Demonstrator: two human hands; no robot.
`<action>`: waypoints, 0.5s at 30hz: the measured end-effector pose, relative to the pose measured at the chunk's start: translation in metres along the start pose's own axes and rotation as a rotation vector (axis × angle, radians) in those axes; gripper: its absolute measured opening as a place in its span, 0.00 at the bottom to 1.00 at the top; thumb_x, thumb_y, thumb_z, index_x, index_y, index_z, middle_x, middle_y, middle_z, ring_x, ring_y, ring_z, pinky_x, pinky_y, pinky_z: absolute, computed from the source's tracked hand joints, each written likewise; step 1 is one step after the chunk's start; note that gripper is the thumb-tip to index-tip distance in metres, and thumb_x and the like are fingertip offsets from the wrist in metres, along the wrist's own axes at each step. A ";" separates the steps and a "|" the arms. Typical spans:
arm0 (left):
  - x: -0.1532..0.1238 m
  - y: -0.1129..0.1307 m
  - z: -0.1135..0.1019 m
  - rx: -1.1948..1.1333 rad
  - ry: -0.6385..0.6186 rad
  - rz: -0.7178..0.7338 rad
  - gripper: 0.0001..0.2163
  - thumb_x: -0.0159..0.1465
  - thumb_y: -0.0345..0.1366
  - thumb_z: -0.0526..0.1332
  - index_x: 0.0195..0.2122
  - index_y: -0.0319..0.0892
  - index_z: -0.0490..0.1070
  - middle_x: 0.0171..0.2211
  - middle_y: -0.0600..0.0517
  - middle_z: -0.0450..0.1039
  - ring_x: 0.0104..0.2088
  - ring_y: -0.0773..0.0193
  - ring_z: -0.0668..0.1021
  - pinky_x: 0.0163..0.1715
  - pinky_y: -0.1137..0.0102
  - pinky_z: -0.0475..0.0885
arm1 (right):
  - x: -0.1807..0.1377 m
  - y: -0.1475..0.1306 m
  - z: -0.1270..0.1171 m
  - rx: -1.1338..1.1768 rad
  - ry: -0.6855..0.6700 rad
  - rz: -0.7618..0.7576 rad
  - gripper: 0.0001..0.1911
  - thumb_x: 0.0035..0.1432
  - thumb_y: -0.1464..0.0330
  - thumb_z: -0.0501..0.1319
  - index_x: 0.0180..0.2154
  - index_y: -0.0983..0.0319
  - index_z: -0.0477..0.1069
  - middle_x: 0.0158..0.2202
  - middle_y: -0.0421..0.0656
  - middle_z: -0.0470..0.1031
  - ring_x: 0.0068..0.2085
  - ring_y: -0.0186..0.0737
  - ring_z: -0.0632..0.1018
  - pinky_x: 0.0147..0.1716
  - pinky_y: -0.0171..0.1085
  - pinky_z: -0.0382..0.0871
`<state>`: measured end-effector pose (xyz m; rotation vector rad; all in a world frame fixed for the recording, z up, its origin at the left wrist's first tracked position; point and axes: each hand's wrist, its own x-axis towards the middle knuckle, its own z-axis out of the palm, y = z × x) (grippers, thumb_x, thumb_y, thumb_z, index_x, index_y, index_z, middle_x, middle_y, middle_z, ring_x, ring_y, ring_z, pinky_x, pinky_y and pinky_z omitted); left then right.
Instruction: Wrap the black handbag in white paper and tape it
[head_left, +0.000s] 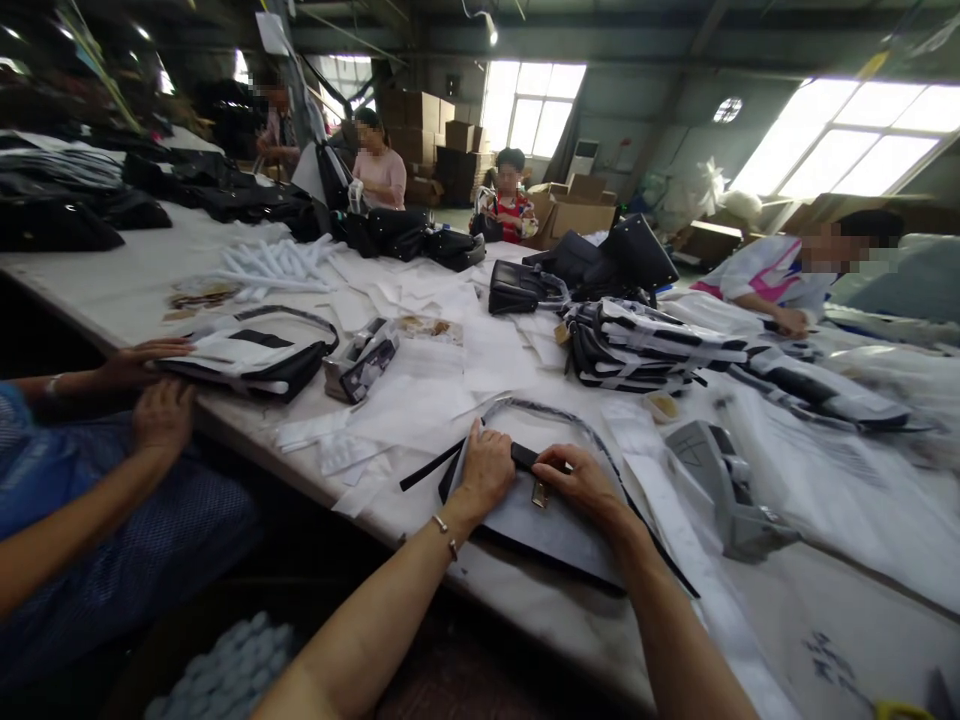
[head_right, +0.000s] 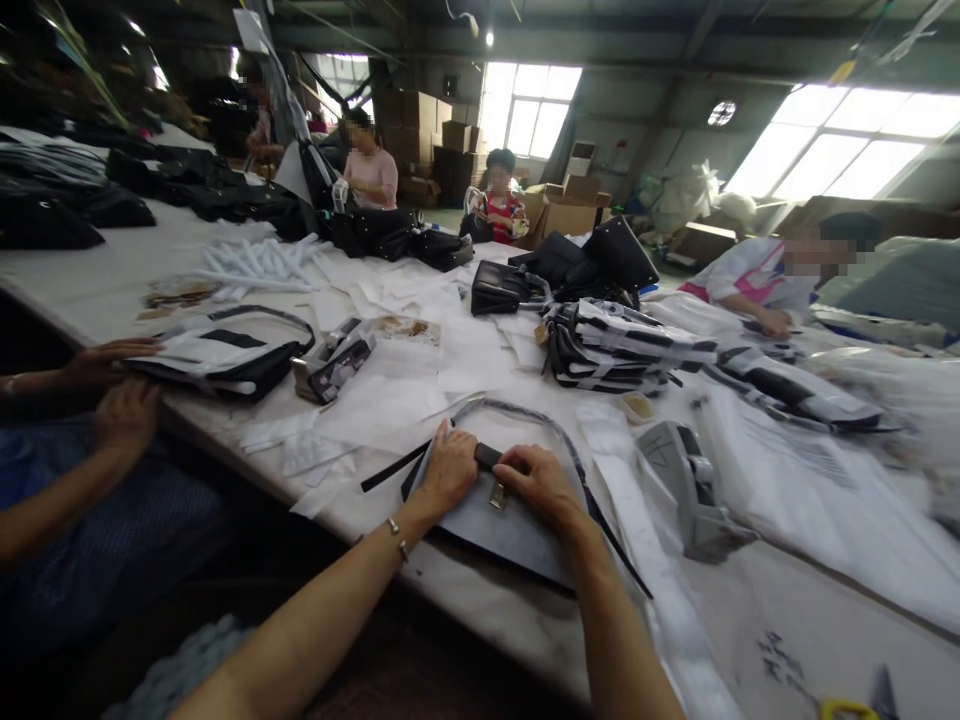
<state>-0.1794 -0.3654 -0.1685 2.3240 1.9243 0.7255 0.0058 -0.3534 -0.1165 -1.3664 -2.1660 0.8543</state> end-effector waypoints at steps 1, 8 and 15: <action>0.000 0.000 0.000 -0.006 0.006 -0.011 0.12 0.66 0.23 0.48 0.40 0.37 0.70 0.37 0.45 0.75 0.45 0.55 0.76 0.62 0.48 0.53 | -0.003 0.000 -0.001 -0.033 -0.013 -0.005 0.12 0.55 0.56 0.62 0.33 0.57 0.78 0.30 0.40 0.77 0.35 0.42 0.74 0.40 0.39 0.66; 0.001 -0.002 0.004 -0.056 0.027 -0.033 0.12 0.66 0.21 0.47 0.45 0.38 0.65 0.36 0.47 0.75 0.43 0.57 0.77 0.64 0.51 0.51 | -0.014 0.007 0.001 0.001 -0.029 -0.005 0.12 0.55 0.57 0.62 0.34 0.57 0.79 0.33 0.40 0.74 0.34 0.39 0.74 0.38 0.37 0.67; 0.000 -0.002 0.003 -0.078 0.046 -0.034 0.10 0.66 0.23 0.48 0.44 0.39 0.65 0.36 0.47 0.75 0.43 0.57 0.77 0.64 0.50 0.50 | -0.024 0.006 -0.006 0.107 -0.123 0.014 0.19 0.48 0.59 0.69 0.43 0.57 0.79 0.36 0.41 0.74 0.39 0.42 0.74 0.44 0.40 0.68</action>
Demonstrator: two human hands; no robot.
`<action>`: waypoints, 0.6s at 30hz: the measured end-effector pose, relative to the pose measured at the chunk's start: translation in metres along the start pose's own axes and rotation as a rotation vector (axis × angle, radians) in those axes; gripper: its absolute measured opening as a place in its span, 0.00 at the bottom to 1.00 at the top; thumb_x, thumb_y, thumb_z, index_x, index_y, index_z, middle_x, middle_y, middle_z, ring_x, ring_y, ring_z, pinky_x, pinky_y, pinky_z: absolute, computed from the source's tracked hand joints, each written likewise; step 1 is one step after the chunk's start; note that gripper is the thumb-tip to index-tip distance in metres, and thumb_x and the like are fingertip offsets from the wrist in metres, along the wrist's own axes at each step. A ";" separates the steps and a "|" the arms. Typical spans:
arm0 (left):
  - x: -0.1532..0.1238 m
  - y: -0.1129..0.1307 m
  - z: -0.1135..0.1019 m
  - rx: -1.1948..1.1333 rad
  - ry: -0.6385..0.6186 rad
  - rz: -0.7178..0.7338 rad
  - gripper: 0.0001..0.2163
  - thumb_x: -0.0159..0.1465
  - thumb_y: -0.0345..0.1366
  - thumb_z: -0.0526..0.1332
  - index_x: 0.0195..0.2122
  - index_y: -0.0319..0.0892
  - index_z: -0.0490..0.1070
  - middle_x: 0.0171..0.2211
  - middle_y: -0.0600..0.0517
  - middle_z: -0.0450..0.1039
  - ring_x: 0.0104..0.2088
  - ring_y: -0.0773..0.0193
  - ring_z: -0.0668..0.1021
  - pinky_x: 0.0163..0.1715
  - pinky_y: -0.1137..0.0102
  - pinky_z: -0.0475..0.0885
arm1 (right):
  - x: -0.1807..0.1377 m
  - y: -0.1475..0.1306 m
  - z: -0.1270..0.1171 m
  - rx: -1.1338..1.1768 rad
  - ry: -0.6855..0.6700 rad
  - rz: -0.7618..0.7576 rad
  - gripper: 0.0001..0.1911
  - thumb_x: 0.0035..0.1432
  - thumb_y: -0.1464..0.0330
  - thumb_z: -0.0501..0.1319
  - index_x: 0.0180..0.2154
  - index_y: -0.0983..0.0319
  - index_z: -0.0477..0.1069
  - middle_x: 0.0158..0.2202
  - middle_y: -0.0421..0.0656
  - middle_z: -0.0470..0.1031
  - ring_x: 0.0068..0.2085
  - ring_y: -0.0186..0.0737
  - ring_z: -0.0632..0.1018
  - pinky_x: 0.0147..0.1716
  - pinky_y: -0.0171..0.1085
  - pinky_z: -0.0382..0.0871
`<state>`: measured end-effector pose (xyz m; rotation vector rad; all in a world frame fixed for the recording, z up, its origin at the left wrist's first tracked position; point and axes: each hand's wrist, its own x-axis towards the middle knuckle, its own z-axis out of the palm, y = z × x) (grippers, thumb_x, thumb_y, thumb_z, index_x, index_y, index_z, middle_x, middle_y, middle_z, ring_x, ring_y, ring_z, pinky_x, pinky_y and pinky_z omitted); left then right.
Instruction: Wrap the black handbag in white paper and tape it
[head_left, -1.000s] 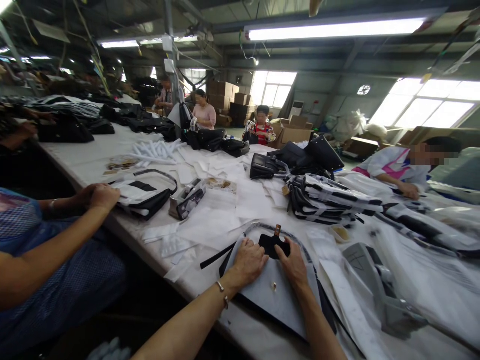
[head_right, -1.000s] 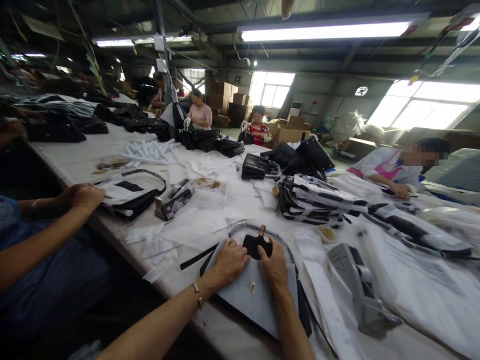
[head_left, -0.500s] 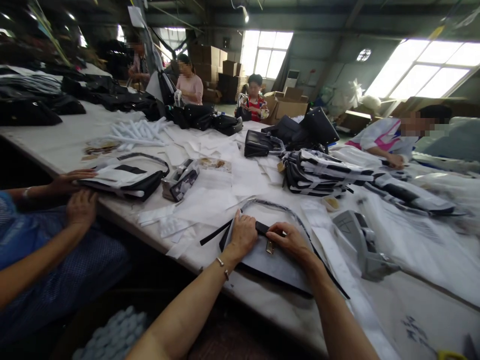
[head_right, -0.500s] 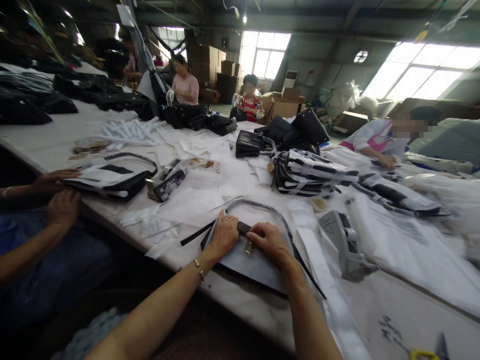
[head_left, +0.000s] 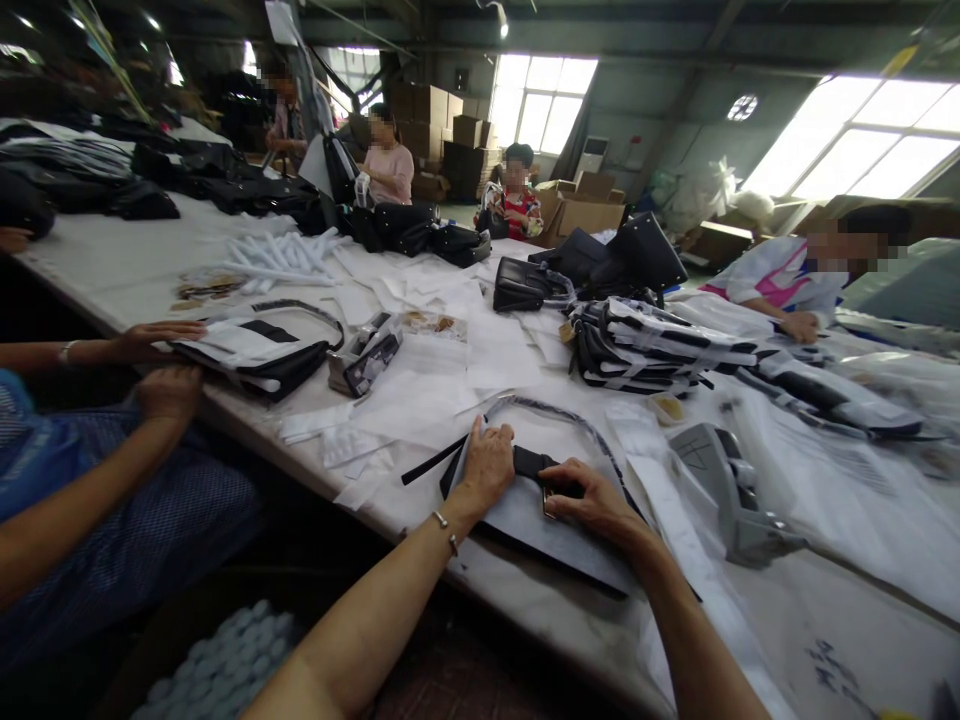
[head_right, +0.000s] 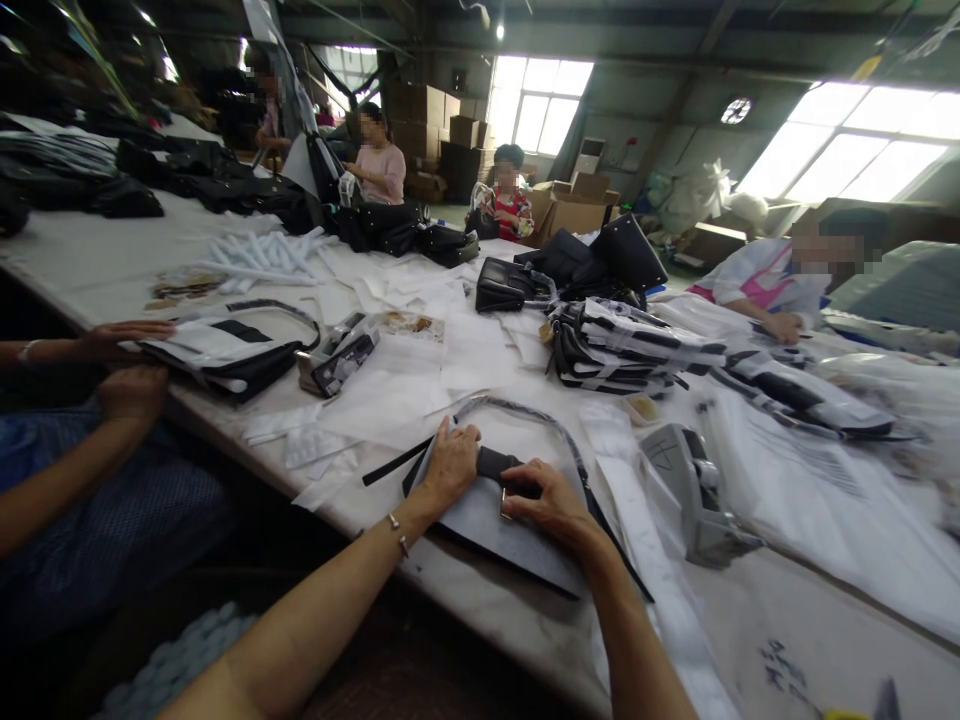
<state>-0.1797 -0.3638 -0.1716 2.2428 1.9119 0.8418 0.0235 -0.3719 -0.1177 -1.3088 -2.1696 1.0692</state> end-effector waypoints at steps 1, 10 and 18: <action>0.000 0.000 0.000 -0.003 0.001 0.000 0.10 0.67 0.23 0.48 0.44 0.39 0.65 0.36 0.48 0.75 0.43 0.57 0.77 0.64 0.50 0.50 | -0.001 0.000 0.000 -0.006 0.001 0.001 0.20 0.48 0.59 0.69 0.44 0.57 0.79 0.37 0.41 0.74 0.40 0.43 0.75 0.44 0.40 0.68; -0.001 0.001 -0.012 -0.100 0.038 0.046 0.11 0.67 0.23 0.48 0.46 0.39 0.66 0.42 0.46 0.75 0.46 0.57 0.76 0.63 0.46 0.51 | 0.002 0.011 0.011 -0.178 0.023 -0.032 0.20 0.48 0.57 0.70 0.44 0.54 0.79 0.38 0.42 0.75 0.44 0.46 0.74 0.47 0.42 0.66; -0.038 0.022 -0.054 -0.258 -0.307 0.621 0.03 0.67 0.35 0.61 0.39 0.43 0.73 0.41 0.52 0.76 0.42 0.64 0.78 0.46 0.73 0.72 | -0.008 0.029 0.019 -0.257 0.133 -0.228 0.09 0.56 0.58 0.67 0.36 0.56 0.78 0.38 0.42 0.75 0.44 0.45 0.74 0.47 0.44 0.66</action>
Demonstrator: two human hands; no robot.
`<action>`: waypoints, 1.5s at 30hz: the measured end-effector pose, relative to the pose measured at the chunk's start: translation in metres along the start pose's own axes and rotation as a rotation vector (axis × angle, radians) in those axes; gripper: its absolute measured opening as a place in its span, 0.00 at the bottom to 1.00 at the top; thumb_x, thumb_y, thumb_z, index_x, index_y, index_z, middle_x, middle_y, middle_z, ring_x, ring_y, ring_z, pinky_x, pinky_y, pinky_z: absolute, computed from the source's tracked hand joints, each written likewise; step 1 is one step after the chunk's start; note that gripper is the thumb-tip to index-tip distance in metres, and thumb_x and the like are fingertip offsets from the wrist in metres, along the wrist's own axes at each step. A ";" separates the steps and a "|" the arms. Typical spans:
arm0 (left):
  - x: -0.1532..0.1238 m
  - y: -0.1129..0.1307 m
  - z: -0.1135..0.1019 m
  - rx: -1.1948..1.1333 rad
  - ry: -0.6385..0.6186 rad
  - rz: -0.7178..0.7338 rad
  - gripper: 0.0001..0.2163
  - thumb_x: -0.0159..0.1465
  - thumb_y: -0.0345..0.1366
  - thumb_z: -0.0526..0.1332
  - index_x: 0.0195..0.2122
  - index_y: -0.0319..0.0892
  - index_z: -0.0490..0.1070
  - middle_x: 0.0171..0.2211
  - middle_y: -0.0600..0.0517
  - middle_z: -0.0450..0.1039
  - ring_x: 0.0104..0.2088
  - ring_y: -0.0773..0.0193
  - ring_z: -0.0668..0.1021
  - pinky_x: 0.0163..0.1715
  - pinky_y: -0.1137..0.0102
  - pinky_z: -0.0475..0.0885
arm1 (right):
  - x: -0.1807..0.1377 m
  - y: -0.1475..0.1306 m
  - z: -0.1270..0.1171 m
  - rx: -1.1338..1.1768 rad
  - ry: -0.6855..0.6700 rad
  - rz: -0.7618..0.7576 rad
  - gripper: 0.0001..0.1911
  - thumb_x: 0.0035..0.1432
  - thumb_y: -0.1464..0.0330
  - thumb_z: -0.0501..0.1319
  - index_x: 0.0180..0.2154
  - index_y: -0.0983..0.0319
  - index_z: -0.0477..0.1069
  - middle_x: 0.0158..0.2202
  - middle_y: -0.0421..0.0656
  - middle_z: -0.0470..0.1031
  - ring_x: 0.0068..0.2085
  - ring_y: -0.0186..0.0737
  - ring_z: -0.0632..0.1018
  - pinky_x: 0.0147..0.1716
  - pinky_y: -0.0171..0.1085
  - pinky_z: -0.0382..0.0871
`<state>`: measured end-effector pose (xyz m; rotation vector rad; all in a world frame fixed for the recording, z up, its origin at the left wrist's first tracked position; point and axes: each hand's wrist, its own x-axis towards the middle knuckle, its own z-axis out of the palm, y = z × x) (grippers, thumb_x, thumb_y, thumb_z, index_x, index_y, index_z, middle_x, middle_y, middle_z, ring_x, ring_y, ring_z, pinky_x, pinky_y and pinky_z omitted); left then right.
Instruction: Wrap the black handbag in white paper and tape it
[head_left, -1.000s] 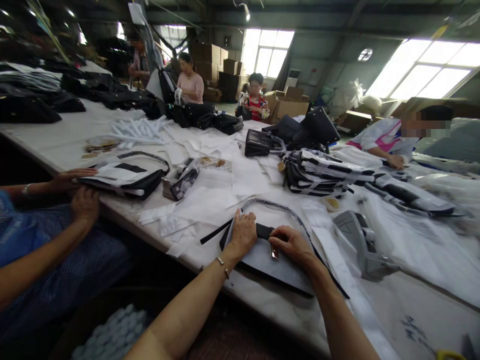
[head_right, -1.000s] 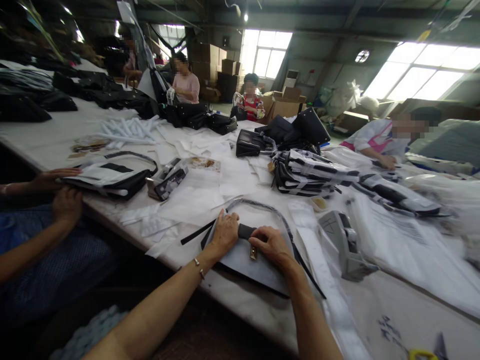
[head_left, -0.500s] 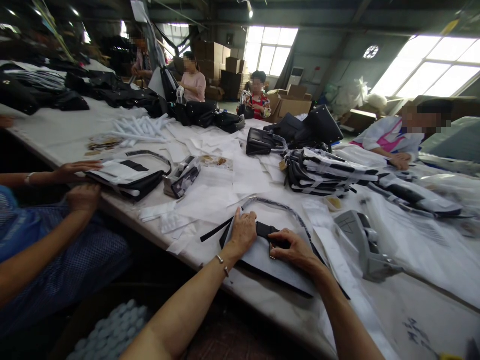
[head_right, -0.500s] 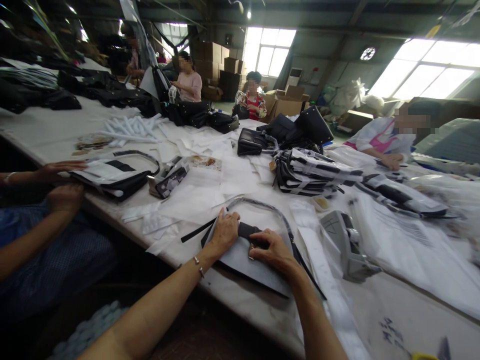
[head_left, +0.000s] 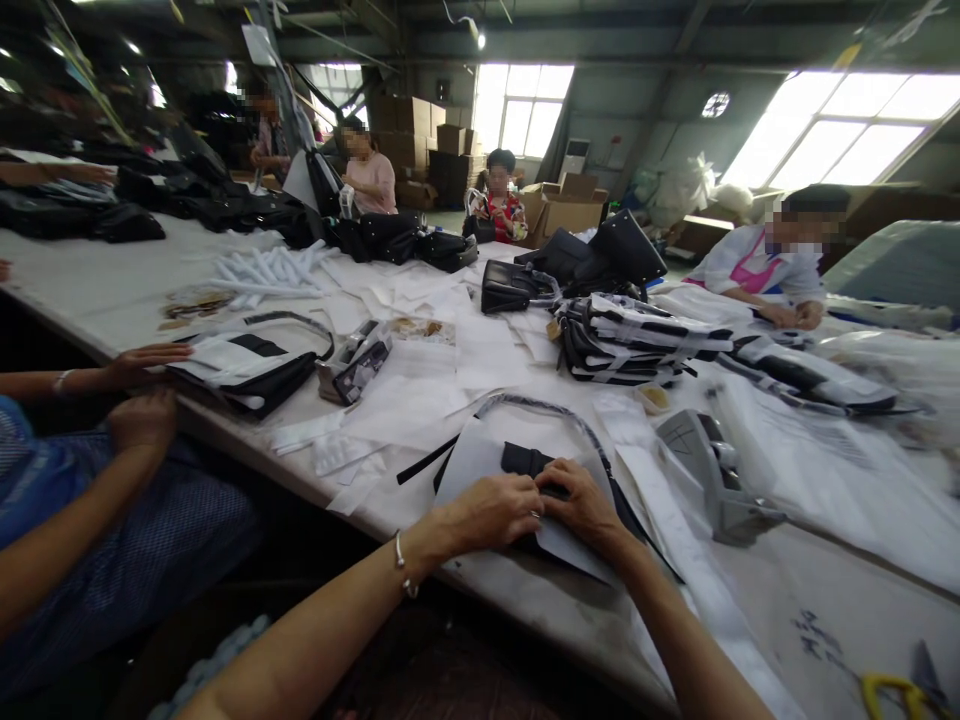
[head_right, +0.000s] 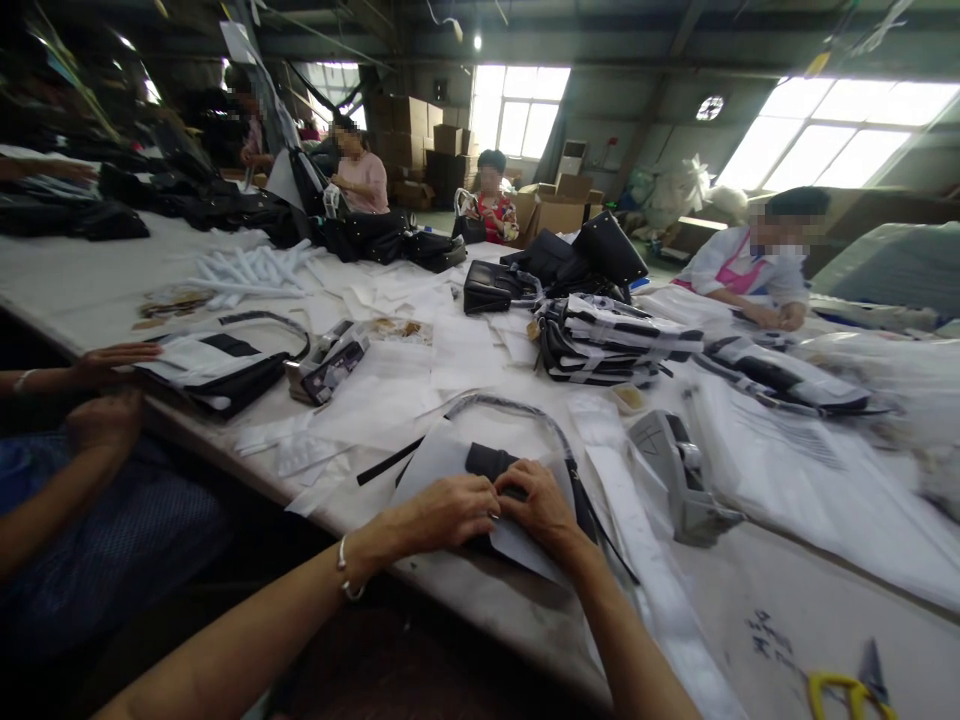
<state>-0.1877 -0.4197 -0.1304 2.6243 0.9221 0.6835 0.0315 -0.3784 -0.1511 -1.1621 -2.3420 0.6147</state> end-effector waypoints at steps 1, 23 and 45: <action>-0.007 0.005 0.003 -0.005 -0.039 0.031 0.05 0.67 0.35 0.61 0.41 0.42 0.73 0.44 0.50 0.75 0.44 0.63 0.77 0.47 0.71 0.72 | -0.001 0.001 0.001 0.006 -0.004 -0.020 0.09 0.56 0.59 0.67 0.36 0.55 0.79 0.39 0.42 0.75 0.44 0.45 0.74 0.47 0.44 0.66; -0.040 0.024 0.055 0.385 0.164 -0.047 0.13 0.69 0.36 0.57 0.53 0.37 0.67 0.48 0.46 0.74 0.51 0.58 0.74 0.60 0.58 0.63 | -0.003 -0.013 0.005 -0.151 -0.065 -0.226 0.08 0.65 0.65 0.60 0.33 0.58 0.75 0.35 0.42 0.75 0.40 0.42 0.75 0.45 0.45 0.66; -0.088 -0.011 0.031 0.508 0.282 -0.091 0.20 0.71 0.43 0.54 0.62 0.42 0.62 0.60 0.48 0.68 0.64 0.55 0.63 0.67 0.52 0.49 | -0.021 0.001 0.034 -0.438 0.248 -0.278 0.18 0.63 0.52 0.57 0.49 0.53 0.71 0.51 0.46 0.75 0.48 0.50 0.77 0.45 0.47 0.73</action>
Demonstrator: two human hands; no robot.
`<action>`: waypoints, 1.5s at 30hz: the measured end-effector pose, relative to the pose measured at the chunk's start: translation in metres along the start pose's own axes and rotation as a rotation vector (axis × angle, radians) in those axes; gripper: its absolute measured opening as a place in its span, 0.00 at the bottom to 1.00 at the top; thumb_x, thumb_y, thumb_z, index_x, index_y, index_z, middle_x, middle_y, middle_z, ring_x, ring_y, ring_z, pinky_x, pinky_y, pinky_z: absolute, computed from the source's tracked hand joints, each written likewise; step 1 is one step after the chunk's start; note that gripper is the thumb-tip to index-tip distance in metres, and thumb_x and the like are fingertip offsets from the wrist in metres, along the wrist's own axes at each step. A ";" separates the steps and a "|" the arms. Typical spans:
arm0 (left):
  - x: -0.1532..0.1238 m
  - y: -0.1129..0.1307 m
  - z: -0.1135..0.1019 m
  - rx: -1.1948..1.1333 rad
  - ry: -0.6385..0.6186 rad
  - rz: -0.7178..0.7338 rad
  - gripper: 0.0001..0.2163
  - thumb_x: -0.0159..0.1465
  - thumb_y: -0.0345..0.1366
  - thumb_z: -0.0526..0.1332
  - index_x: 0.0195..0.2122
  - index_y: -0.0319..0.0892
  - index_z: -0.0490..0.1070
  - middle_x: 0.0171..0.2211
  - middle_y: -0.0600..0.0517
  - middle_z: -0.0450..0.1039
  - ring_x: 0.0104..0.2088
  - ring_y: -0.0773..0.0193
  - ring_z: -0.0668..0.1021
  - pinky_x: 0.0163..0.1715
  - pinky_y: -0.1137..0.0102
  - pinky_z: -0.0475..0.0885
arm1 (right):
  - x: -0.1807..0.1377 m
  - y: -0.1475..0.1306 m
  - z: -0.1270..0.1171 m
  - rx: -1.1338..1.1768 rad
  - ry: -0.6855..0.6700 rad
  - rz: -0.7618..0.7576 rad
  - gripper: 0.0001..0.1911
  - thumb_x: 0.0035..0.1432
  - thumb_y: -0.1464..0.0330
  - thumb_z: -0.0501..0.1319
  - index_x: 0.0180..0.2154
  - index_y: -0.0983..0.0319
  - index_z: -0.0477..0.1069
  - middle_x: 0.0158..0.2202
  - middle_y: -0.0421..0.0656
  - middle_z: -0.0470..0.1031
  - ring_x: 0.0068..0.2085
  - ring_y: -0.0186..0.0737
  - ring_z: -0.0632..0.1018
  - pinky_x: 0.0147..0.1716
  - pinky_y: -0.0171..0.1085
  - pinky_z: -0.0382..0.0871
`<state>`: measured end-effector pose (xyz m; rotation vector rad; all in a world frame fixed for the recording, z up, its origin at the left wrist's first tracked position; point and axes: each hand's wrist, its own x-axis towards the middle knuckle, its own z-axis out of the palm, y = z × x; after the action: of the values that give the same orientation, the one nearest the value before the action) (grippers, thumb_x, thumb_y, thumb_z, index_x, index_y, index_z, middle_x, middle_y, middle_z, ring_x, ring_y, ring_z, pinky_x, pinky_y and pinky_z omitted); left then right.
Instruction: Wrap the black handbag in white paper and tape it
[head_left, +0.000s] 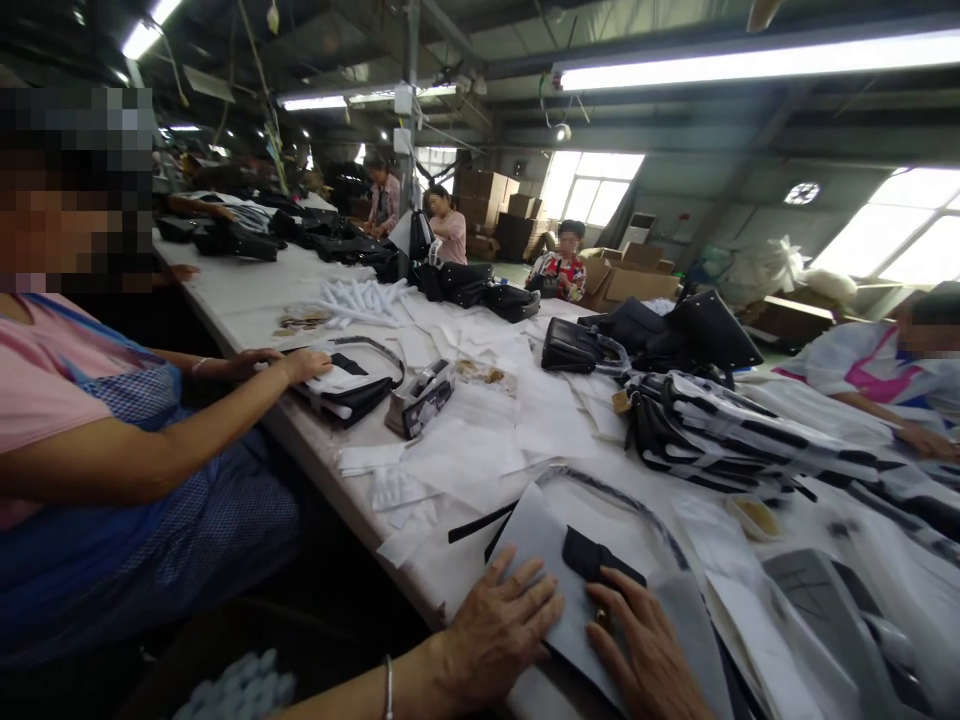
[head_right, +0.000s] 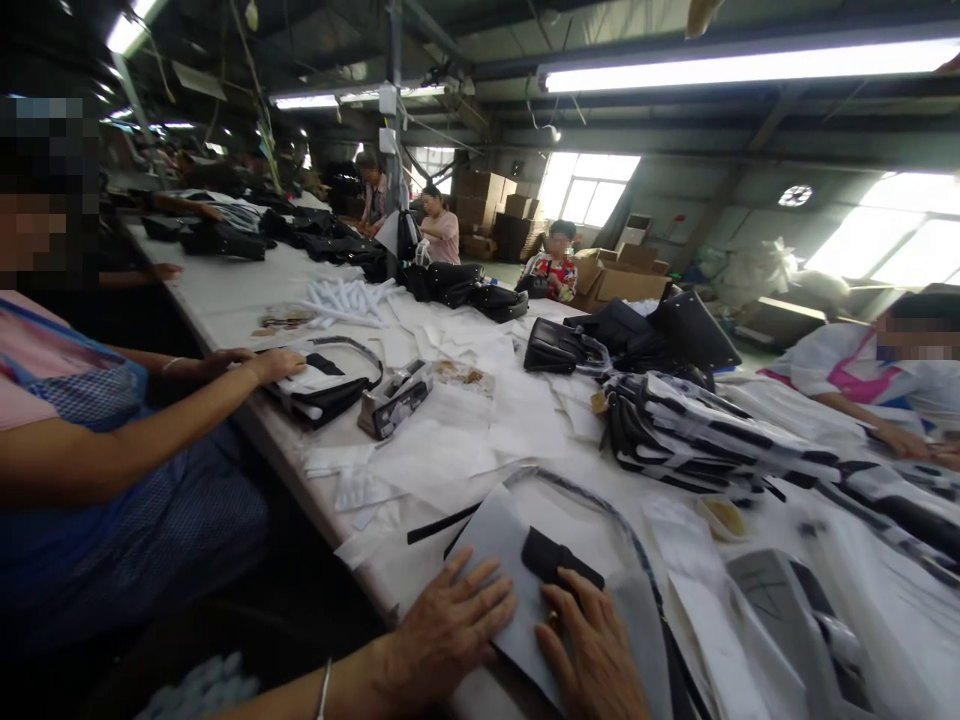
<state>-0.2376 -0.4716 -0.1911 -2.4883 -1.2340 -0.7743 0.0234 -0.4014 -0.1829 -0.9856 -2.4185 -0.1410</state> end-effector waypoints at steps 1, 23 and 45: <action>-0.001 -0.002 0.001 -0.019 -0.006 -0.014 0.21 0.71 0.46 0.54 0.61 0.42 0.62 0.61 0.47 0.67 0.65 0.56 0.63 0.67 0.53 0.49 | 0.000 0.001 0.001 -0.016 0.005 -0.017 0.17 0.64 0.52 0.56 0.49 0.53 0.71 0.53 0.46 0.74 0.50 0.51 0.77 0.46 0.47 0.73; -0.026 -0.045 -0.063 -0.060 0.200 -0.352 0.11 0.70 0.30 0.53 0.48 0.43 0.73 0.46 0.49 0.78 0.50 0.60 0.77 0.54 0.61 0.71 | -0.004 -0.007 0.003 0.035 -0.134 0.056 0.20 0.67 0.57 0.55 0.58 0.53 0.69 0.65 0.44 0.63 0.65 0.55 0.64 0.61 0.58 0.61; 0.069 -0.006 -0.003 -0.225 -0.334 -0.007 0.31 0.68 0.57 0.52 0.61 0.37 0.64 0.61 0.41 0.66 0.61 0.51 0.69 0.61 0.58 0.62 | -0.003 -0.003 0.014 -0.124 0.001 -0.044 0.22 0.64 0.57 0.59 0.58 0.51 0.68 0.62 0.43 0.68 0.59 0.54 0.72 0.52 0.53 0.73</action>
<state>-0.2089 -0.4243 -0.1498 -2.8892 -1.3235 -0.5385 0.0175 -0.4018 -0.1960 -0.9859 -2.4557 -0.3100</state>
